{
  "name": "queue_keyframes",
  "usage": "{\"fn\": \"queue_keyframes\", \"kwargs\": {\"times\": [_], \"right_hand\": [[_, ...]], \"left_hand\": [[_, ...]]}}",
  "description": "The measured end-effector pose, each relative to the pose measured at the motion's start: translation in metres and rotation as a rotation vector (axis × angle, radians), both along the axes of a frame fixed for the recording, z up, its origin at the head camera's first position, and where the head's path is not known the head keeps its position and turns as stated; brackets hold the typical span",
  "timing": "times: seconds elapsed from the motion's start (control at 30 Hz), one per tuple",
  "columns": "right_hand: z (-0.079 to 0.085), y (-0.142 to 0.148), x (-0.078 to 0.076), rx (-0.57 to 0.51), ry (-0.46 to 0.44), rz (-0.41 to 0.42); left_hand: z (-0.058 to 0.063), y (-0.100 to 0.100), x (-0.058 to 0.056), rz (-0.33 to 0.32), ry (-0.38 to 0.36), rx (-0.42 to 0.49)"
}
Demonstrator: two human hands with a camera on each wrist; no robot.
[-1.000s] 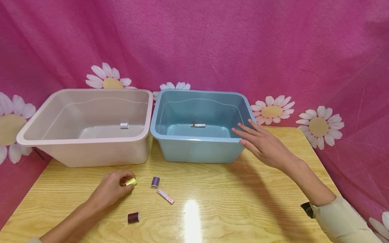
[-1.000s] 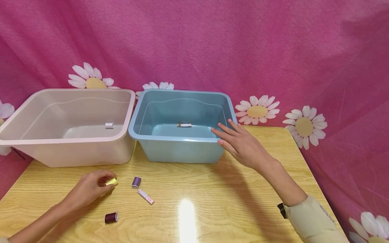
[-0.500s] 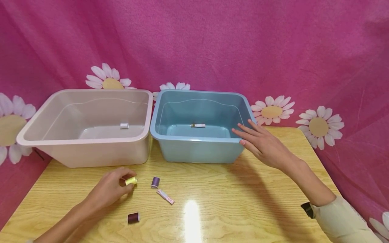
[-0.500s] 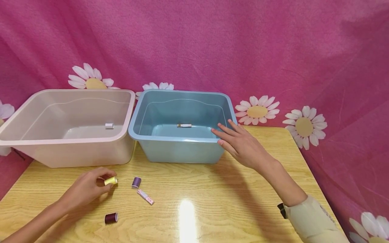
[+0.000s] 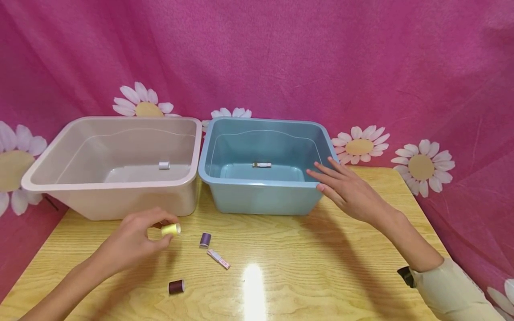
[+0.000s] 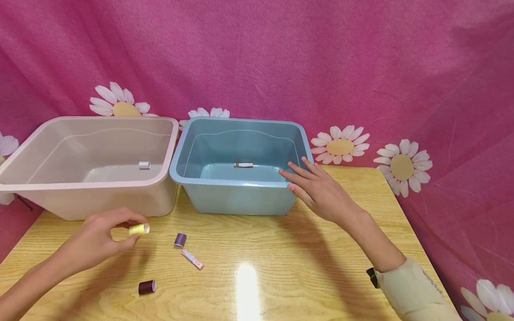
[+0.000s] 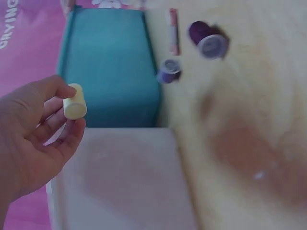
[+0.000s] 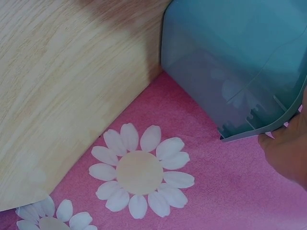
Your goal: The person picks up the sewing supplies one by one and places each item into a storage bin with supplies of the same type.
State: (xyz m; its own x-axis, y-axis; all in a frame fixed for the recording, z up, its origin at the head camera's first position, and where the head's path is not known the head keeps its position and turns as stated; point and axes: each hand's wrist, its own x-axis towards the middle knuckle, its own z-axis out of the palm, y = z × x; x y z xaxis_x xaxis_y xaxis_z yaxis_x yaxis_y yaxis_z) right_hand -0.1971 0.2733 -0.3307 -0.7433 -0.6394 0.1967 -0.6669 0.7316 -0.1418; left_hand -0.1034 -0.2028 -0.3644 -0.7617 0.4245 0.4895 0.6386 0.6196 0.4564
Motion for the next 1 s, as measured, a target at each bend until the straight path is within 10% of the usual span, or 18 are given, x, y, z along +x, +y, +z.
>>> {"fn": "queue_keyframes", "kwargs": {"times": [0.4, 1.0], "right_hand": [[0.000, 0.000, 0.000, 0.003, -0.014, -0.009], [0.000, 0.000, 0.001, -0.005, -0.010, -0.004]], "left_hand": [[0.054, -0.028, -0.008, 0.033, 0.111, -0.008], [0.078, -0.054, -0.037, 0.181, -0.116, 0.109]]}}
